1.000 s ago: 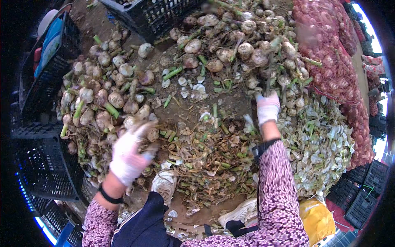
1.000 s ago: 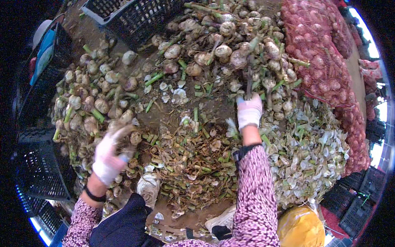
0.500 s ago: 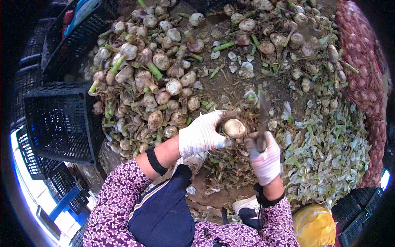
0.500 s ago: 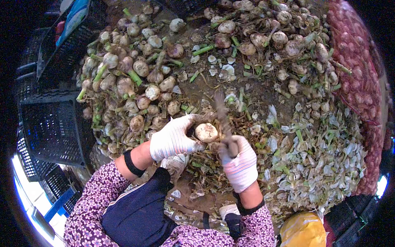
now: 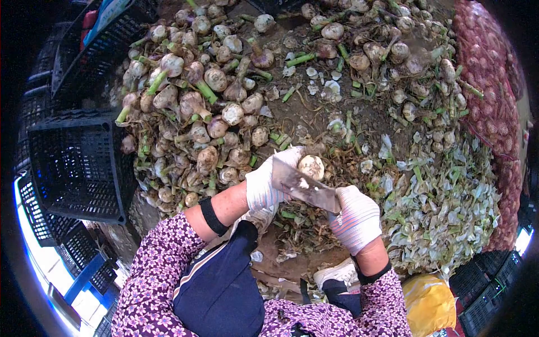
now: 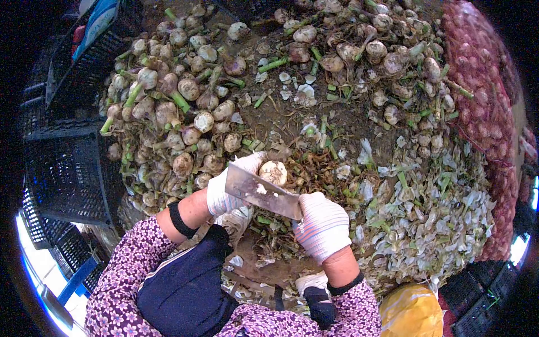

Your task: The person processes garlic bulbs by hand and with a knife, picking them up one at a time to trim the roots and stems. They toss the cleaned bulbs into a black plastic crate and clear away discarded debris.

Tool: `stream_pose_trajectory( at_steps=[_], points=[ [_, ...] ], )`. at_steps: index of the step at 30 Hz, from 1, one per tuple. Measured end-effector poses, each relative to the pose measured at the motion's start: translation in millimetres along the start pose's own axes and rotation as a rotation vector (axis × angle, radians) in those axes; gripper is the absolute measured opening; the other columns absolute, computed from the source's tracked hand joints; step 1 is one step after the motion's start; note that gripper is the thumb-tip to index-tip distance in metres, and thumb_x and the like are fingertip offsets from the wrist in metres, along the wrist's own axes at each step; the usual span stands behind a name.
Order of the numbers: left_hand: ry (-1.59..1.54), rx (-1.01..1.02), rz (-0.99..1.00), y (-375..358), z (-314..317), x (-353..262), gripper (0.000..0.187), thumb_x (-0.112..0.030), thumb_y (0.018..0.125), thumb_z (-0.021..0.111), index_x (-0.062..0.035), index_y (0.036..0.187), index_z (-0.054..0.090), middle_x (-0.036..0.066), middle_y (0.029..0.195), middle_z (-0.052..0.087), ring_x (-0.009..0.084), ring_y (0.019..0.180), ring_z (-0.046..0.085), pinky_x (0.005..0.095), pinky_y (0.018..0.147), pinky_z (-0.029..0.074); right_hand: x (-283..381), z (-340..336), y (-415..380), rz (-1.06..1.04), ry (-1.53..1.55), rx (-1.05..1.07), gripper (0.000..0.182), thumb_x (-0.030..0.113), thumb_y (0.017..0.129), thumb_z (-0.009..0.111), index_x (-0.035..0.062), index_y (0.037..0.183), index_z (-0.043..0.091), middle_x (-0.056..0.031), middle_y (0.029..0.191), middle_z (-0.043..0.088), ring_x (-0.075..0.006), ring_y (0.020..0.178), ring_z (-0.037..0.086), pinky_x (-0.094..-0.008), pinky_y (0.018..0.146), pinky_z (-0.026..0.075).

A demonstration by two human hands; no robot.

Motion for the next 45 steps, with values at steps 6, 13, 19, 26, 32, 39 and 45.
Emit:
stream_pose_trajectory(
  at_steps=[6, 13, 19, 26, 32, 39, 45],
  points=[
    [-0.546, -0.024, -0.076, -1, 18, 19, 0.051, -0.004, 0.083, 0.078, -0.0046, 0.128, 0.054, 0.005, 0.116, 0.067, 0.0124, 0.105, 0.065, 0.0312, 0.091, 0.057, 1, 0, 6, -0.067, -0.179, 0.123, 0.020, 0.014, 0.071, 0.069, 0.0082, 0.088, 0.061, -0.0158, 0.081, 0.061, -0.0373, 0.077, 0.064, -0.0473, 0.067, 0.052],
    [-0.027, -0.076, 0.101, -5, 10, 2, 0.036, -0.005, 0.083, 0.077, -0.0054, 0.112, 0.055, 0.006, 0.104, 0.068, 0.0159, 0.093, 0.068, 0.0335, 0.081, 0.058, -4, 5, 9, -0.091, -0.072, 0.094, 0.021, 0.014, 0.071, 0.069, 0.0091, 0.090, 0.062, -0.0151, 0.081, 0.061, -0.0371, 0.075, 0.065, -0.0471, 0.065, 0.052],
    [0.248, -0.083, -0.039, -17, 23, -30, 0.051, -0.036, 0.069, 0.085, -0.0049, 0.102, 0.061, 0.015, 0.092, 0.070, 0.0304, 0.085, 0.071, 0.0384, 0.077, 0.058, -62, 23, 14, 0.103, -0.138, 0.144, 0.027, 0.012, 0.072, 0.072, 0.0086, 0.098, 0.064, -0.0168, 0.089, 0.066, -0.0394, 0.081, 0.066, -0.0478, 0.071, 0.055],
    [0.706, 0.012, -0.035, -12, 23, -39, 0.060, -0.027, 0.069, 0.082, -0.0054, 0.122, 0.063, 0.018, 0.101, 0.067, 0.0372, 0.093, 0.069, 0.0429, 0.081, 0.057, -124, 4, -22, 0.326, 0.143, -0.100, 0.024, 0.009, 0.081, 0.067, 0.0069, 0.104, 0.065, -0.0203, 0.089, 0.068, -0.0393, 0.081, 0.067, -0.0441, 0.072, 0.055],
    [1.273, 0.474, 0.211, 3, 60, -39, 0.027, -0.017, 0.075, 0.066, -0.0068, 0.100, 0.064, 0.013, 0.088, 0.064, 0.0341, 0.081, 0.068, 0.0435, 0.075, 0.055, -44, -6, 12, 0.131, 0.200, 0.201, 0.016, 0.020, 0.085, 0.067, 0.0082, 0.096, 0.065, -0.0187, 0.081, 0.066, -0.0408, 0.079, 0.067, -0.0463, 0.069, 0.053],
    [1.357, -0.481, 0.381, -47, -66, -135, 0.042, -0.004, 0.073, 0.068, -0.0107, 0.114, 0.071, 0.009, 0.106, 0.072, 0.0287, 0.098, 0.068, 0.0418, 0.085, 0.054, -156, 7, 4, 0.365, -0.083, 0.155, 0.030, 0.022, 0.085, 0.063, 0.0063, 0.110, 0.065, -0.0210, 0.097, 0.070, -0.0411, 0.091, 0.068, -0.0477, 0.081, 0.054],
    [1.253, -1.137, 0.234, -125, -149, -157, 0.061, -0.010, 0.086, 0.078, -0.0054, 0.143, 0.056, 0.017, 0.139, 0.061, 0.0304, 0.126, 0.061, 0.0370, 0.106, 0.048, -243, -82, 68, 0.608, 0.042, -0.650, 0.041, 0.025, 0.086, 0.077, 0.0021, 0.118, 0.064, -0.0209, 0.114, 0.068, -0.0367, 0.105, 0.066, -0.0394, 0.093, 0.052]
  ],
)
Point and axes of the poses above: each hand's wrist, its own y-axis towards the middle knuckle, its own z-axis out of the palm, x = y × z, the point moved 6 cm from there along y, towards the middle knuckle
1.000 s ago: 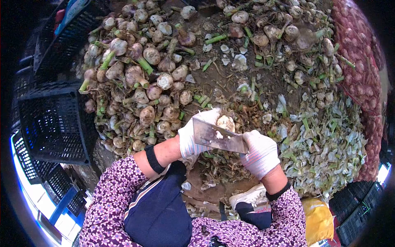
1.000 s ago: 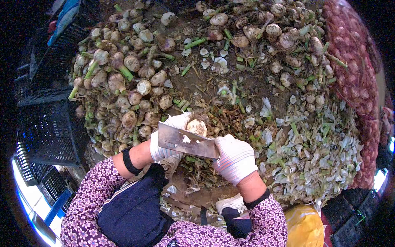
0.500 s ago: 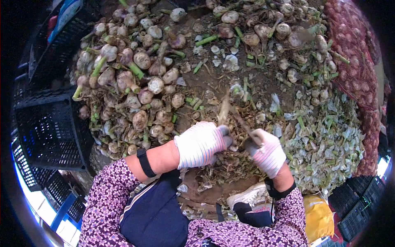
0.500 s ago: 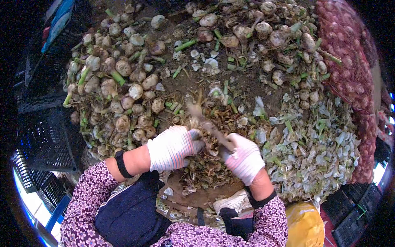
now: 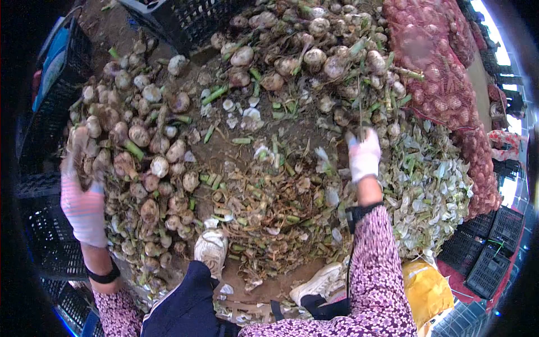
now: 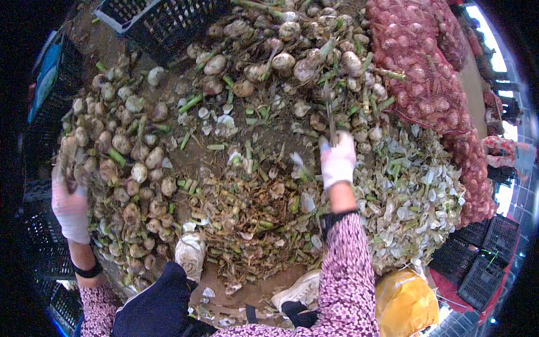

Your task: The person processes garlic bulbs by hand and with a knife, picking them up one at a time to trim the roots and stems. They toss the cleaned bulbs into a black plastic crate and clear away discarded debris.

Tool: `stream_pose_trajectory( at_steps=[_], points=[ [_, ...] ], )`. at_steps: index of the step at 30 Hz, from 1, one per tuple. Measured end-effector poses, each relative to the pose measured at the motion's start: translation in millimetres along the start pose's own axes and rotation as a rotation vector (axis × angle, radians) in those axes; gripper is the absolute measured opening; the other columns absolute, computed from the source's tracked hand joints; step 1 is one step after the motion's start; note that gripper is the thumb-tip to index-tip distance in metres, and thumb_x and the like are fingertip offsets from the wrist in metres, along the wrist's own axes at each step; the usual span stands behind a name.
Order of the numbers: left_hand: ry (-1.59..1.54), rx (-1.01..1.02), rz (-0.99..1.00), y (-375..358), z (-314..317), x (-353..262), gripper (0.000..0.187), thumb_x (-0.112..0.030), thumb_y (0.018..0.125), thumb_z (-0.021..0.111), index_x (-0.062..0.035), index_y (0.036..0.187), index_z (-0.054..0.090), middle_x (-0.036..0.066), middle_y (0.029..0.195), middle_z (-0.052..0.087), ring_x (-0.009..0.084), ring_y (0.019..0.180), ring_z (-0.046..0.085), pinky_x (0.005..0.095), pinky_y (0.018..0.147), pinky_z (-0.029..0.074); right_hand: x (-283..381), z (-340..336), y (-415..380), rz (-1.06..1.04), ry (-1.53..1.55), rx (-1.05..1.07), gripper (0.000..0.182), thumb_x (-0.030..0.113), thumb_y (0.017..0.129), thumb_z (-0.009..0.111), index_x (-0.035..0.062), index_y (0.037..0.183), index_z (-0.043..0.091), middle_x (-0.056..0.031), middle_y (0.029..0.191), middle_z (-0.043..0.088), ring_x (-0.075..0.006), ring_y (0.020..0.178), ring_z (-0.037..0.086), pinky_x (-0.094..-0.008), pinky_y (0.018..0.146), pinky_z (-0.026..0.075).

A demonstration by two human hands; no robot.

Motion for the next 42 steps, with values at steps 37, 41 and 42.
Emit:
stream_pose_trajectory(
  at_steps=[37, 41, 42],
  points=[
    [-1.516, 0.966, -0.546, -136, 154, -120, 0.029, -0.014, 0.105, 0.048, -0.0057, 0.131, 0.058, 0.009, 0.119, 0.070, 0.0244, 0.112, 0.068, 0.0440, 0.093, 0.058, 166, -7, -210, -0.755, -0.005, 0.631, 0.020, 0.015, 0.072, 0.071, 0.0092, 0.090, 0.064, -0.0144, 0.079, 0.060, -0.0362, 0.074, 0.064, -0.0461, 0.064, 0.052],
    [-1.437, 0.856, -0.240, -140, 163, -110, 0.041, -0.020, 0.089, 0.073, -0.0032, 0.125, 0.059, 0.009, 0.113, 0.070, 0.0179, 0.101, 0.067, 0.0356, 0.085, 0.058, 161, 3, -213, -0.763, -0.001, 0.681, 0.021, 0.017, 0.071, 0.071, 0.0090, 0.090, 0.063, -0.0142, 0.079, 0.060, -0.0366, 0.074, 0.064, -0.0457, 0.065, 0.053],
    [-1.349, 0.849, -0.077, -134, 160, -114, 0.050, -0.022, 0.081, 0.083, -0.0024, 0.121, 0.060, 0.009, 0.110, 0.071, 0.0157, 0.096, 0.067, 0.0331, 0.082, 0.057, 160, 5, -214, -0.755, 0.037, 0.691, 0.022, 0.017, 0.071, 0.071, 0.0090, 0.090, 0.063, -0.0143, 0.079, 0.060, -0.0367, 0.074, 0.064, -0.0457, 0.065, 0.053]
  ],
)
Point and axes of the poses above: each hand's wrist, its own y-axis towards the middle knuckle, its own z-axis out of the palm, x = y × z, the point moved 6 cm from there along y, towards the middle knuckle
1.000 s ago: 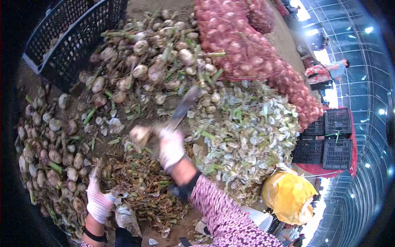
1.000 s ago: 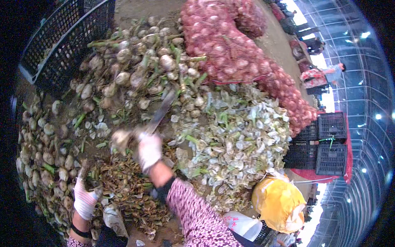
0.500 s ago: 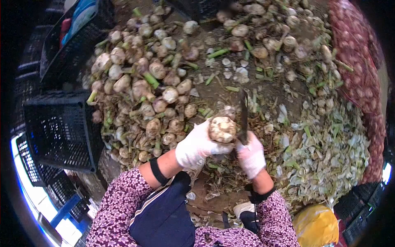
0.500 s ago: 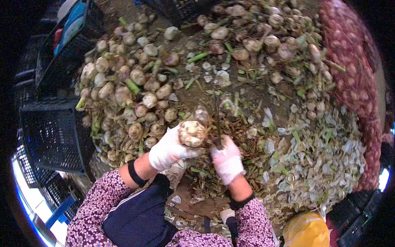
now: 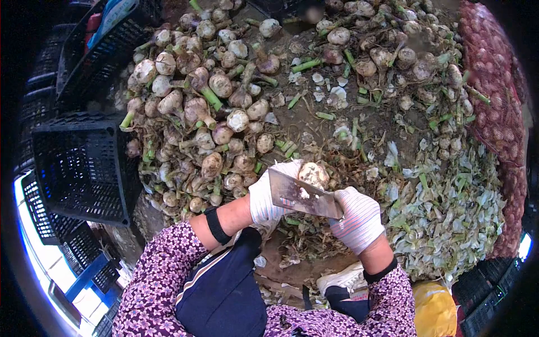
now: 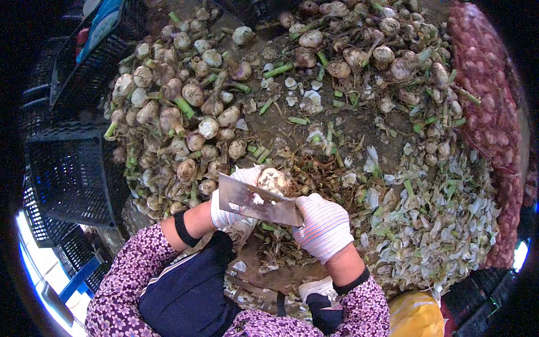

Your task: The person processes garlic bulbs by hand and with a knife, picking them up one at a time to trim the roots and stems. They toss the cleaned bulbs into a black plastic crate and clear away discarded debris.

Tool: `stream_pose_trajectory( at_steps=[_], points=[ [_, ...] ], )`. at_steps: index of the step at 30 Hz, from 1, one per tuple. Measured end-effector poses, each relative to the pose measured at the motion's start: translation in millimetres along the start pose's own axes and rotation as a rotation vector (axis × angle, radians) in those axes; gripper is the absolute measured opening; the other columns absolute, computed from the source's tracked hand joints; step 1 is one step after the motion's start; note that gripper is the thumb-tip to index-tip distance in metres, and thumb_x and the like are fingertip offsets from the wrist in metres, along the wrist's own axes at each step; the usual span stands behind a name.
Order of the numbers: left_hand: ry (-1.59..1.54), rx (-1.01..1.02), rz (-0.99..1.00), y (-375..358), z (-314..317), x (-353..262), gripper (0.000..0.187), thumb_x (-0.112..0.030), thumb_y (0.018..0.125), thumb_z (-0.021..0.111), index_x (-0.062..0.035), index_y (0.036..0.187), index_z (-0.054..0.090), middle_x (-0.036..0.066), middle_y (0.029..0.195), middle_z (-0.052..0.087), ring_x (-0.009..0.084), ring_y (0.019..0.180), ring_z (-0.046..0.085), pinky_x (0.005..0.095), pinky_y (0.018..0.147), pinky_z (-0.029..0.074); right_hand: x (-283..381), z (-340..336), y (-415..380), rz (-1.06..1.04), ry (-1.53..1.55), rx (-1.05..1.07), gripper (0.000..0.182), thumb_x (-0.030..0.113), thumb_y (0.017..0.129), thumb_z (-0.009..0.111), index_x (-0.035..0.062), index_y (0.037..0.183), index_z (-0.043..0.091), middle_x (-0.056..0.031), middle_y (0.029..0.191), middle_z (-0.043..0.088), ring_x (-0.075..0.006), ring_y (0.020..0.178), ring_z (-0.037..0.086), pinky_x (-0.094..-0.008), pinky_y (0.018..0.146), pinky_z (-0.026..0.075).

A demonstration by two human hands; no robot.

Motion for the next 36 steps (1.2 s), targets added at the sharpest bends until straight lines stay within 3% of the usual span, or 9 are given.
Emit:
stream_pose_trajectory(
  at_steps=[3, 7, 8, 14, 17, 25, 29, 31, 36],
  points=[
    [-0.198, -0.086, -0.315, -7, 1, 2, 0.061, -0.026, 0.065, 0.094, -0.0023, 0.110, 0.062, 0.006, 0.100, 0.071, 0.0133, 0.087, 0.065, 0.0317, 0.077, 0.055, -5, 3, 3, -0.028, 0.020, -0.089, 0.012, 0.014, 0.078, 0.071, 0.0078, 0.087, 0.066, -0.0149, 0.076, 0.060, -0.0376, 0.069, 0.064, -0.0432, 0.061, 0.052],
    [0.109, 0.091, -0.477, 1, 7, -19, 0.042, -0.029, 0.073, 0.086, -0.0087, 0.103, 0.064, 0.006, 0.087, 0.072, 0.0112, 0.078, 0.067, 0.0328, 0.072, 0.056, -45, 21, -7, 0.113, 0.078, -0.121, 0.025, 0.012, 0.073, 0.071, 0.0078, 0.097, 0.066, -0.0175, 0.087, 0.066, -0.0391, 0.079, 0.066, -0.0458, 0.071, 0.055],
    [0.699, 0.440, -0.114, 10, 31, -45, 0.042, -0.036, 0.072, 0.084, -0.0113, 0.100, 0.066, 0.007, 0.087, 0.073, 0.0153, 0.075, 0.070, 0.0335, 0.072, 0.057, -79, 26, -7, 0.309, -0.104, 0.053, 0.026, 0.007, 0.074, 0.070, 0.0063, 0.099, 0.066, -0.0196, 0.094, 0.069, -0.0411, 0.086, 0.067, -0.0460, 0.077, 0.056],
    [0.420, 0.277, -0.279, 12, 22, -54, 0.085, -0.047, 0.059, 0.094, -0.0052, 0.125, 0.060, 0.014, 0.104, 0.069, 0.0296, 0.095, 0.071, 0.0389, 0.085, 0.057, -121, 13, -42, 0.450, 0.311, -0.215, 0.021, 0.006, 0.088, 0.069, 0.0008, 0.108, 0.066, -0.0197, 0.090, 0.071, -0.0316, 0.082, 0.071, -0.0359, 0.076, 0.055],
    [0.834, 0.437, -0.079, 18, 38, -42, 0.060, -0.039, 0.071, 0.083, -0.0057, 0.118, 0.065, 0.016, 0.111, 0.065, 0.0370, 0.099, 0.065, 0.0459, 0.085, 0.053, -97, -1, -33, 0.470, 0.447, -0.154, 0.017, 0.008, 0.088, 0.068, 0.0010, 0.103, 0.065, -0.0155, 0.079, 0.066, -0.0246, 0.071, 0.066, -0.0363, 0.067, 0.052],
    [1.121, 0.702, 0.248, 18, 59, -44, 0.015, -0.022, 0.078, 0.064, -0.0089, 0.085, 0.062, 0.011, 0.093, 0.063, 0.0339, 0.080, 0.064, 0.0472, 0.068, 0.050, -53, -12, -4, 0.261, 0.287, 0.300, 0.024, 0.019, 0.083, 0.067, 0.0059, 0.102, 0.066, -0.0221, 0.086, 0.067, -0.0434, 0.083, 0.066, -0.0473, 0.071, 0.053],
    [0.979, -0.012, 0.243, 17, -24, -88, 0.022, -0.011, 0.075, 0.067, -0.0056, 0.096, 0.070, 0.016, 0.095, 0.071, 0.0356, 0.085, 0.068, 0.0474, 0.079, 0.057, -112, 4, -15, 0.487, -0.069, 0.275, 0.026, 0.021, 0.086, 0.068, 0.0036, 0.105, 0.066, -0.0232, 0.094, 0.070, -0.0429, 0.087, 0.068, -0.0459, 0.077, 0.056],
    [1.511, -0.337, 0.101, 3, -85, -140, 0.038, -0.009, 0.080, 0.072, -0.0102, 0.118, 0.070, 0.012, 0.109, 0.072, 0.0308, 0.106, 0.068, 0.0411, 0.091, 0.056, -137, -16, -3, 0.496, 0.051, -0.026, 0.027, 0.019, 0.086, 0.068, 0.0031, 0.107, 0.064, -0.0240, 0.095, 0.070, -0.0412, 0.090, 0.069, -0.0458, 0.080, 0.055],
    [1.378, -0.947, -0.075, -68, -172, -167, 0.053, -0.015, 0.087, 0.078, -0.0031, 0.135, 0.061, 0.018, 0.125, 0.069, 0.0312, 0.114, 0.068, 0.0392, 0.098, 0.053, -182, -121, 75, 0.539, 0.149, -0.798, 0.033, 0.025, 0.086, 0.075, 0.0019, 0.107, 0.063, -0.0212, 0.114, 0.067, -0.0370, 0.102, 0.065, -0.0414, 0.092, 0.051]
  ],
)
Point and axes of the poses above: each hand's wrist, its own y-axis towards the middle knuckle, its own z-axis out of the palm, x = y × z, the point moved 6 cm from there along y, towards the middle knuckle
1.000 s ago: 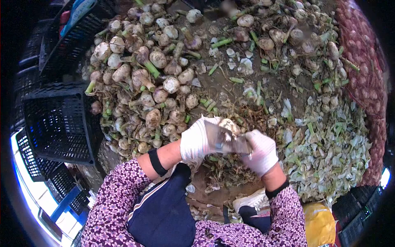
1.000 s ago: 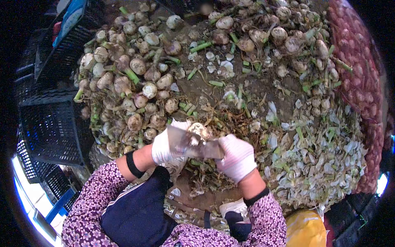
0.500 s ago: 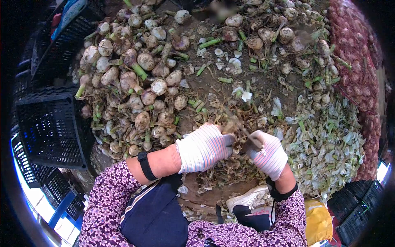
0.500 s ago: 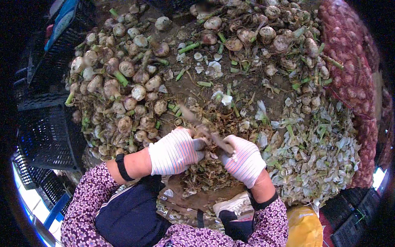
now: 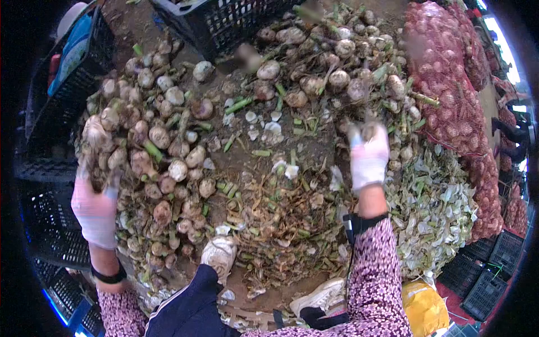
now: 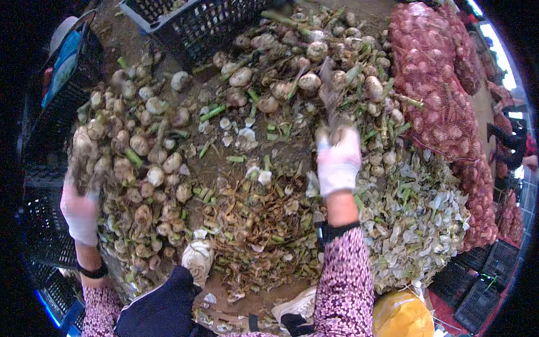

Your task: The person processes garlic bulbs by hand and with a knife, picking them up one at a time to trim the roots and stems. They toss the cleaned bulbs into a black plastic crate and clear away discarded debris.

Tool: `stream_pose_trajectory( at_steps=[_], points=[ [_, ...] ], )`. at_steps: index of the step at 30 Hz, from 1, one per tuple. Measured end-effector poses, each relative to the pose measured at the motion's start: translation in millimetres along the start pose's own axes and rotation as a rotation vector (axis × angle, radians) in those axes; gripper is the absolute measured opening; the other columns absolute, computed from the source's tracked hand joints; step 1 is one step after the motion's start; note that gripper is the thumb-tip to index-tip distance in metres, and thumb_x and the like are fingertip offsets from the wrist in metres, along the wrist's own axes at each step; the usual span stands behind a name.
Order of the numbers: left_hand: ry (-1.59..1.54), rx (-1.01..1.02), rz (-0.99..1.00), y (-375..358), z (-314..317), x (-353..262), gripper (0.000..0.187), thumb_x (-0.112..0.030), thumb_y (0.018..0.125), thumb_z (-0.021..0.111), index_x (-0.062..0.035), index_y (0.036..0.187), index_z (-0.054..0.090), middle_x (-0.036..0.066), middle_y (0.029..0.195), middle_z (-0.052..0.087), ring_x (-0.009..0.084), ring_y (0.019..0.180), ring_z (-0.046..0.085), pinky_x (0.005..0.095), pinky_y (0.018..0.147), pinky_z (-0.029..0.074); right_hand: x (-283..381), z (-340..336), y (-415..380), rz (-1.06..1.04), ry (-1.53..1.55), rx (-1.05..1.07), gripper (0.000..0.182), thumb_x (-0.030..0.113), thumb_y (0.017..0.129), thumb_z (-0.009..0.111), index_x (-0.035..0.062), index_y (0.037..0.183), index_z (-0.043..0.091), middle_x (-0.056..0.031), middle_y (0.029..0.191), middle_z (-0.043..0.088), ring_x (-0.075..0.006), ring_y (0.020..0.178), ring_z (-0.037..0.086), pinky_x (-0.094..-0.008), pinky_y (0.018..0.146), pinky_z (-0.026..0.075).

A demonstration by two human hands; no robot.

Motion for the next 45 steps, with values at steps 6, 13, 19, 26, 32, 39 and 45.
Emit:
stream_pose_trajectory(
  at_steps=[6, 13, 19, 26, 32, 39, 45],
  points=[
    [-0.221, 0.347, 0.324, -35, 59, -86, 0.042, -0.012, 0.085, 0.075, -0.0081, 0.126, 0.066, 0.016, 0.110, 0.072, 0.0331, 0.096, 0.071, 0.0399, 0.085, 0.057, 61, 5, 103, -0.435, -0.480, -0.095, 0.036, 0.021, 0.081, 0.078, 0.0021, 0.109, 0.067, -0.0196, 0.148, 0.050, -0.0369, 0.129, 0.054, -0.0426, 0.108, 0.045],
    [-0.397, 0.672, 0.395, -68, 116, -140, 0.045, -0.017, 0.081, 0.079, -0.0095, 0.123, 0.066, 0.017, 0.108, 0.069, 0.0377, 0.095, 0.068, 0.0424, 0.081, 0.057, 19, -16, 130, -0.001, 0.025, -0.078, 0.038, 0.010, 0.079, 0.076, -0.0006, 0.113, 0.064, -0.0127, 0.113, 0.067, -0.0236, 0.097, 0.067, -0.0340, 0.086, 0.053],
    [-0.996, 1.183, -0.382, -104, 156, -144, 0.062, -0.040, 0.091, 0.074, -0.0061, 0.140, 0.058, 0.010, 0.125, 0.069, 0.0217, 0.104, 0.068, 0.0350, 0.094, 0.054, 55, -44, 9, -0.228, 0.247, -0.177, 0.014, 0.004, 0.088, 0.069, 0.0037, 0.099, 0.060, -0.0027, 0.085, 0.063, -0.0126, 0.073, 0.061, -0.0293, 0.070, 0.051],
    [-1.861, 1.307, -1.077, -134, 194, -155, 0.039, -0.030, 0.100, 0.064, -0.0098, 0.133, 0.061, 0.000, 0.118, 0.070, 0.0135, 0.081, 0.069, 0.0256, 0.062, 0.055, 79, 8, -235, -0.089, 0.485, 0.304, 0.033, -0.007, 0.077, 0.072, 0.0094, 0.099, 0.055, -0.0056, 0.094, 0.058, -0.0193, 0.085, 0.059, -0.0326, 0.081, 0.050],
    [-1.740, 1.349, -0.964, -139, 170, -137, 0.041, -0.016, 0.086, 0.076, -0.0080, 0.125, 0.067, -0.003, 0.105, 0.070, 0.0048, 0.084, 0.062, 0.0228, 0.070, 0.051, 45, 12, -271, 0.287, 0.532, 0.566, 0.025, -0.001, 0.080, 0.079, 0.0057, 0.094, 0.060, -0.0080, 0.090, 0.060, -0.0202, 0.079, 0.061, -0.0324, 0.074, 0.052],
    [-1.142, 0.986, -0.137, -102, 162, -143, 0.043, -0.025, 0.087, 0.077, -0.0071, 0.125, 0.068, -0.002, 0.104, 0.072, 0.0099, 0.081, 0.064, 0.0297, 0.074, 0.054, 75, -25, -195, -0.398, -0.019, 0.516, 0.033, 0.012, 0.073, 0.082, 0.0075, 0.099, 0.063, -0.0156, 0.093, 0.066, -0.0364, 0.085, 0.067, -0.0390, 0.072, 0.056],
    [-1.920, 1.289, -0.828, -131, 172, -155, 0.063, -0.016, 0.089, 0.077, -0.0048, 0.143, 0.046, 0.008, 0.127, 0.066, 0.0159, 0.108, 0.066, 0.0360, 0.096, 0.056, 101, -7, -184, -0.597, -0.261, 0.758, 0.022, 0.015, 0.075, 0.073, 0.0085, 0.093, 0.063, -0.0136, 0.085, 0.062, -0.0344, 0.078, 0.066, -0.0433, 0.067, 0.054]
  ],
)
Point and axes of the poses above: each hand's wrist, its own y-axis towards the middle knuckle, its own z-axis out of the palm, x = y × z, the point moved 6 cm from there along y, towards the middle knuckle
